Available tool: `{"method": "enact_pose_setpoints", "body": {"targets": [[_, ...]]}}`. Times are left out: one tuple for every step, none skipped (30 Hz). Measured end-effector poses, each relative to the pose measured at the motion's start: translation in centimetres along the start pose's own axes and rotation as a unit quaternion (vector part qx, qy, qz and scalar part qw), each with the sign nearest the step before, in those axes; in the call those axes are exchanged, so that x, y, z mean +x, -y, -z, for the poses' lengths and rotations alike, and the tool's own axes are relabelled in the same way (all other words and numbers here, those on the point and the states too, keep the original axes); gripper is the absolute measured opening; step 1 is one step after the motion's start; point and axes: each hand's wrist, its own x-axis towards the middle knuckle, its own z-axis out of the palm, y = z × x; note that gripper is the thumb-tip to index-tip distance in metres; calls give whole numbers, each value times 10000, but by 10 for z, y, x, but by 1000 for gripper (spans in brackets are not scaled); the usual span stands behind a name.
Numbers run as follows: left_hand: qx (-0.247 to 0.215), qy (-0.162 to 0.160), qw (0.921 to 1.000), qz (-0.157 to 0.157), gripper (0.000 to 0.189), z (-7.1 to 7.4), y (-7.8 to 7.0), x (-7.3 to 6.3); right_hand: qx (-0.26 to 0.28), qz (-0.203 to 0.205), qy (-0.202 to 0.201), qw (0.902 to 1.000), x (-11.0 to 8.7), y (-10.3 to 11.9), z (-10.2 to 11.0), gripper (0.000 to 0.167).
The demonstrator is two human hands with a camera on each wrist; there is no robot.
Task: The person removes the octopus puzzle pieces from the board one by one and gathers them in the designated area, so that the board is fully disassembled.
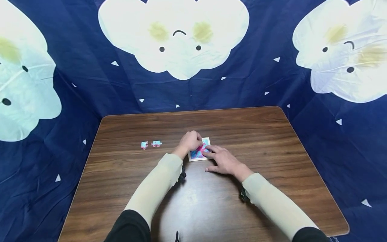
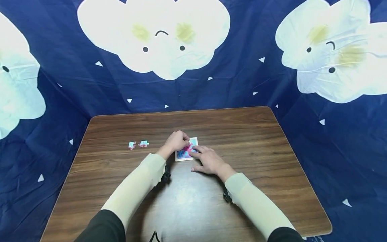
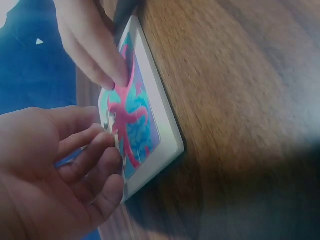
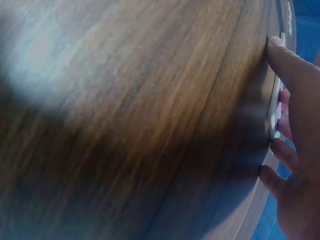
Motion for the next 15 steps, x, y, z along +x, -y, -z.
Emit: {"method": "enact_pose_setpoints", "body": {"targets": [[21,35,10000,47,12,-1,0,1,2,-2,3,10000,1,0,0,75],[44,69,9999,82,13,-2,-1,1,19,-12,3,10000,1,0,0,75],[52,106,9999,107,14,-2,-1,2,30,-31,4,10000,2,1,0,75],[53,134,9998,116,14,-3,-1,3,51,-54,9,10000,3,1,1,75],[58,155,9998,118,15,-3,-2,3,61,-74,13,10000,3,1,1,75],[64,173,9998,111,14,-3,-2,4,75,-100,21,9999,4,2,2,75],[67,187,9998,98,14,-4,-2,4,95,-118,28,9999,4,2,2,75],[80,192,9997,88,12,-4,-2,5,112,-147,49,9998,5,2,3,76],[104,188,9997,86,9,-4,-3,4,108,-174,78,9998,5,2,4,76],[146,173,9997,85,7,-4,-3,5,103,-196,107,9997,6,3,5,76],[197,166,9996,86,7,-4,-3,4,99,-211,132,9996,6,3,5,76],[238,157,9995,101,12,-4,-3,4,97,-227,154,9996,7,3,6,76],[282,147,9994,125,17,-4,-4,4,103,-241,174,9995,7,3,6,77],[325,144,9992,155,23,-3,-4,4,97,-250,184,9995,8,3,6,77],[357,147,9991,178,28,-3,-4,4,94,-252,190,9995,8,3,7,77]]}}
